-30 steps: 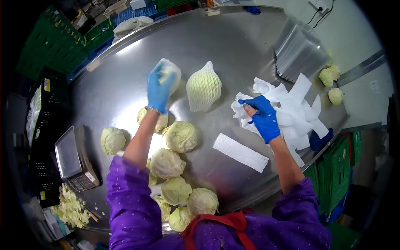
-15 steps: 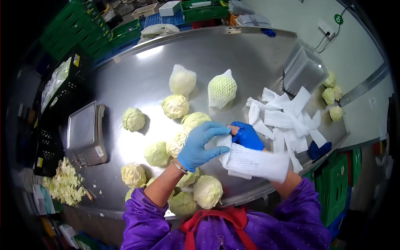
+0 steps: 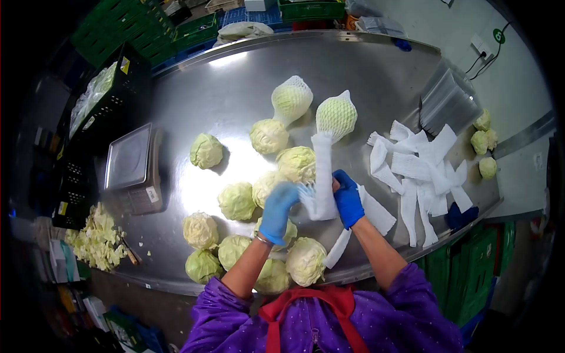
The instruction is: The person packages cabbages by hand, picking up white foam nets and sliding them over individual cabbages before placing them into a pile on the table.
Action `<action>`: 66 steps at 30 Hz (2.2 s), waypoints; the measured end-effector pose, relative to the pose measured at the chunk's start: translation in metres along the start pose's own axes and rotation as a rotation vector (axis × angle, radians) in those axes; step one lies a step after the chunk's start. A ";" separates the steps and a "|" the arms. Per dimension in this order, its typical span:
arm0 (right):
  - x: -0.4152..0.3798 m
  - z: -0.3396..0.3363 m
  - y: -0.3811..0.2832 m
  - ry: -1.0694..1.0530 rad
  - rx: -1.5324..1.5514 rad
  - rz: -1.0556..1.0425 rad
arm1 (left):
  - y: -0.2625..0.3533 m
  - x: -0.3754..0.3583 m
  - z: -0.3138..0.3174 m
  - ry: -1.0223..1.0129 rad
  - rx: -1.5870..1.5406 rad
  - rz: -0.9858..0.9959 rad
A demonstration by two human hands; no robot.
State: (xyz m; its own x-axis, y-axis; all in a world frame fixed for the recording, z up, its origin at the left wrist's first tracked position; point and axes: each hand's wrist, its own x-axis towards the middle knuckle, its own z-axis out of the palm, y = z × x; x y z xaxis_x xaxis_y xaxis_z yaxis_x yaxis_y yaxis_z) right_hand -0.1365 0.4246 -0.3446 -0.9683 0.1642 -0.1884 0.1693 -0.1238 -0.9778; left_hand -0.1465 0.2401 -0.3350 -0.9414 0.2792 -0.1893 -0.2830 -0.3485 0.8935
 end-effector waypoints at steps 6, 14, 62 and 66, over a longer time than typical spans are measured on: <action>0.005 -0.019 0.022 -0.482 0.006 0.020 | 0.030 0.049 0.011 0.168 -0.201 0.030; 0.057 -0.021 -0.032 -0.277 0.542 0.252 | 0.034 0.098 -0.028 -0.141 1.030 0.016; -0.135 0.054 -0.043 -0.535 0.650 0.710 | 0.028 -0.169 -0.030 -0.028 -1.009 -0.533; -0.144 0.045 -0.043 -0.363 0.622 0.828 | 0.008 -0.178 -0.031 0.106 -0.923 -0.441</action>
State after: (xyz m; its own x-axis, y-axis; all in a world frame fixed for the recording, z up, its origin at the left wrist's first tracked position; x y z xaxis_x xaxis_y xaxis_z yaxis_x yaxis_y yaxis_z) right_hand -0.0123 0.3622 -0.2711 -0.6116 -0.4825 -0.6270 0.7682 -0.5520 -0.3244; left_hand 0.0129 0.1603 -0.3068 -0.7184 0.4842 -0.4994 -0.5960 -0.7987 0.0829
